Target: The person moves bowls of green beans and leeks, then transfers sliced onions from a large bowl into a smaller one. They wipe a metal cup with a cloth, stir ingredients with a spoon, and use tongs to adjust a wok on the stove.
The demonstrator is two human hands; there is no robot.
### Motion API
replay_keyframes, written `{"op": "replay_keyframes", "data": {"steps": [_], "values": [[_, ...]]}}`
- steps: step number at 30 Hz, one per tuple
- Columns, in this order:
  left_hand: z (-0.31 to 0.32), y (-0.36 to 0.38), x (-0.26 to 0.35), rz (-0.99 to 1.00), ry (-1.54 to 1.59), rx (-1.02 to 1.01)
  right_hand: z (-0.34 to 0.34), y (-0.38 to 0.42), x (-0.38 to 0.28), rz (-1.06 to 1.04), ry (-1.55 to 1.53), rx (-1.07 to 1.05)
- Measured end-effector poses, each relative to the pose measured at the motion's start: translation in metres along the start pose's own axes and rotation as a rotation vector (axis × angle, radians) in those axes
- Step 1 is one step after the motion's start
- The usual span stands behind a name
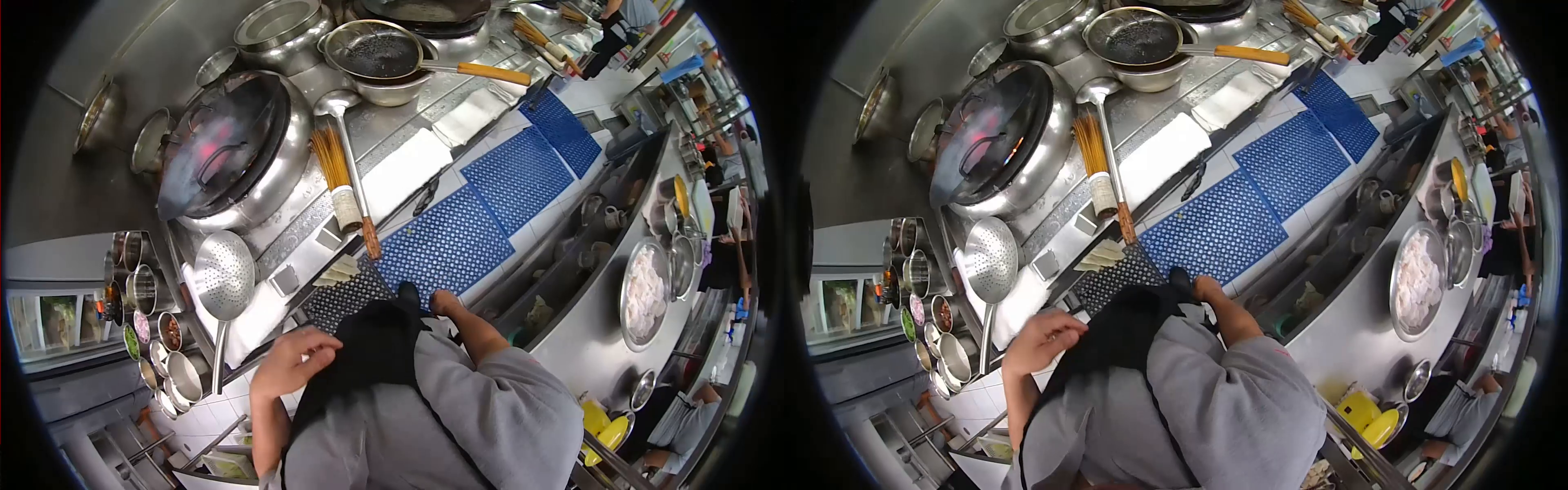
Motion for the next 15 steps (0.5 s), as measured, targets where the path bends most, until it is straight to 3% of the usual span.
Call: {"op": "replay_keyframes", "data": {"steps": [3, 5, 6, 8, 9, 10, 11, 12, 13, 14, 15], "values": [[-0.021, 0.003, 0.048, 0.246, -0.164, 0.150, 0.015, 0.009, 0.037, 0.078, 0.006, -0.010], [-0.035, 0.018, 0.088, 0.341, -0.314, 0.279, 0.032, -0.016, 0.069, -0.168, 0.197, 0.207], [-0.040, 0.029, 0.108, 0.385, -0.382, 0.339, 0.017, 0.004, 0.073, 0.061, -0.308, 0.143], [-0.045, 0.058, 0.133, 0.573, -0.545, 0.462, 0.001, 0.004, 0.080, 0.012, -0.094, 0.249], [-0.042, 0.058, 0.149, 0.732, -0.607, 0.483, -0.010, 0.018, 0.081, 0.172, -0.244, 0.291], [-0.039, 0.062, 0.156, 0.813, -0.601, 0.510, -0.020, 0.033, 0.076, 0.198, -0.206, 0.362], [-0.032, 0.060, 0.157, 0.884, -0.529, 0.495, -0.020, 0.035, 0.082, 0.206, -0.171, 0.641], [-0.026, 0.058, 0.157, 0.951, -0.458, 0.471, -0.021, 0.040, 0.082, 0.189, -0.276, 0.547], [-0.019, 0.052, 0.152, 0.963, -0.369, 0.360, -0.022, 0.042, 0.077, 0.124, -0.392, 0.587], [-0.011, 0.045, 0.147, 0.955, -0.298, 0.257, -0.036, 0.077, 0.046, 0.159, -0.679, 0.444], [0.003, 0.034, 0.143, 0.901, -0.283, 0.100, -0.041, 0.106, 0.016, 0.116, -1.039, 0.511]]}}
Point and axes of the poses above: each hand's wrist, its own y-axis away from the middle knuckle, its own z-axis out of the palm, x = y × z, the point moved 6 cm from there along -y, towards the middle knuckle, and after that the axes turned 3 degrees about -x, right-handed, at the moved point
